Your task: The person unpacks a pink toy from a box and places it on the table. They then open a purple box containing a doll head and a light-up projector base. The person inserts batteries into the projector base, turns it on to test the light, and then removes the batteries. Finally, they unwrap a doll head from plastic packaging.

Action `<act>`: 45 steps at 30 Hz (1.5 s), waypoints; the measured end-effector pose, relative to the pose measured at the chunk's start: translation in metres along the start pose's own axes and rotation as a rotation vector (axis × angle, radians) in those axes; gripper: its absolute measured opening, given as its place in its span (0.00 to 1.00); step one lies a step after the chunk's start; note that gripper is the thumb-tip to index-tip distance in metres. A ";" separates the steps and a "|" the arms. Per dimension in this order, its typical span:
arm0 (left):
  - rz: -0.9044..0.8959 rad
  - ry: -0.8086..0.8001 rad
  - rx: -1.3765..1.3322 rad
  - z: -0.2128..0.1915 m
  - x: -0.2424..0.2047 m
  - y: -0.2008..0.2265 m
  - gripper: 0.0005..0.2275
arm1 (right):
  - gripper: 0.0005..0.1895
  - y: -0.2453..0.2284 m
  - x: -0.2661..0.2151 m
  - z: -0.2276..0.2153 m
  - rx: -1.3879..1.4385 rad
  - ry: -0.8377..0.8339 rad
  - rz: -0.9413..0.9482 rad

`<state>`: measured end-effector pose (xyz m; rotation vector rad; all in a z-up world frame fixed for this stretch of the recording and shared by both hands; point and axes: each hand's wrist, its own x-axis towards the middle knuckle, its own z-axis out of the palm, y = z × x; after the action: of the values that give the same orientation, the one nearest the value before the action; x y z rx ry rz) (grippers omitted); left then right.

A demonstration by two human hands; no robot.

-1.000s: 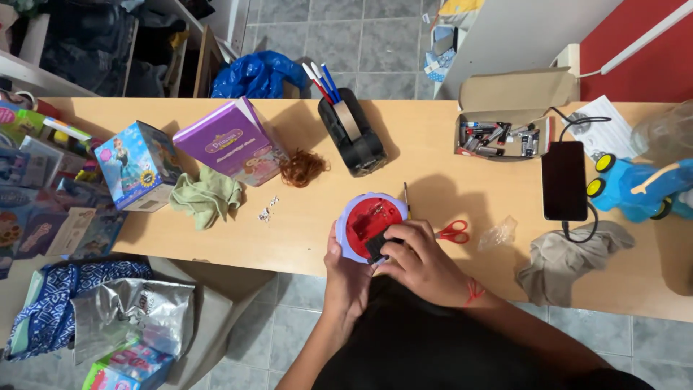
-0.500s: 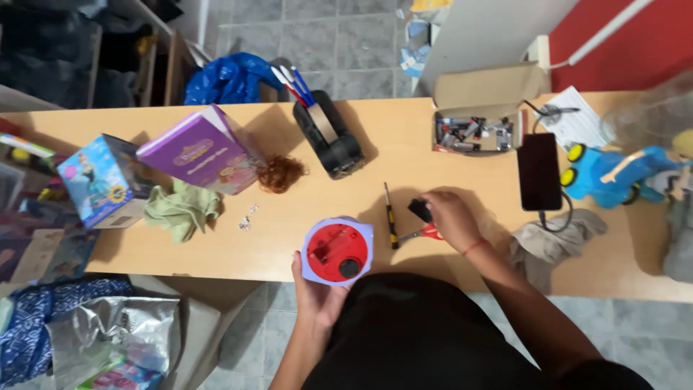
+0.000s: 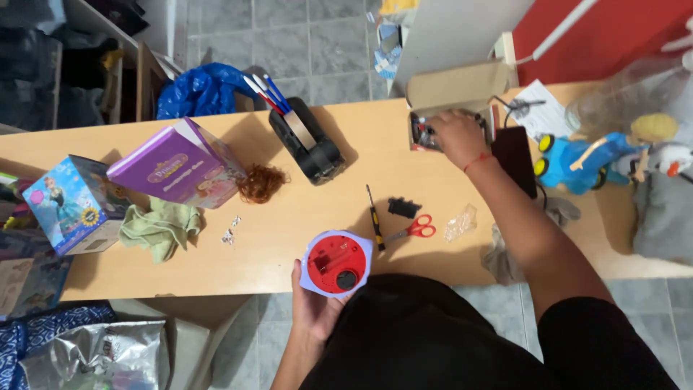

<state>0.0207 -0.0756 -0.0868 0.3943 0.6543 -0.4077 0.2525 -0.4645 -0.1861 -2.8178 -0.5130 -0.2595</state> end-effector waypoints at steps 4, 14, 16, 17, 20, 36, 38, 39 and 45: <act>-0.055 0.022 0.015 0.006 0.004 -0.002 0.33 | 0.15 0.001 0.010 0.007 -0.235 -0.037 -0.056; 0.014 0.033 -0.046 0.036 0.006 0.000 0.29 | 0.17 -0.203 -0.063 -0.122 1.022 0.222 0.339; 0.049 -0.004 -0.035 0.035 0.008 -0.004 0.29 | 0.16 -0.237 -0.080 -0.132 0.968 0.248 0.245; 0.081 -0.044 -0.025 0.035 0.009 -0.007 0.30 | 0.16 -0.252 -0.088 -0.138 0.909 0.273 0.150; 0.185 -0.113 0.092 -0.001 0.021 -0.022 0.37 | 0.13 -0.266 -0.081 -0.133 0.933 0.362 -0.183; 0.710 -0.101 0.311 0.002 -0.002 -0.033 0.41 | 0.04 -0.307 -0.072 -0.149 0.623 0.547 -0.405; 0.785 -0.124 0.356 -0.004 0.000 -0.035 0.43 | 0.05 -0.310 -0.074 -0.151 0.700 0.521 -0.355; 0.780 -0.129 0.359 0.001 -0.004 -0.033 0.43 | 0.05 -0.311 -0.076 -0.151 0.695 0.525 -0.349; 0.807 -0.124 0.385 0.011 -0.015 -0.030 0.45 | 0.02 -0.316 -0.084 -0.155 0.793 0.483 -0.249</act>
<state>0.0008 -0.1029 -0.0761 0.9440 0.2499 0.2205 0.0392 -0.2514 0.0133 -1.8442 -0.6627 -0.6079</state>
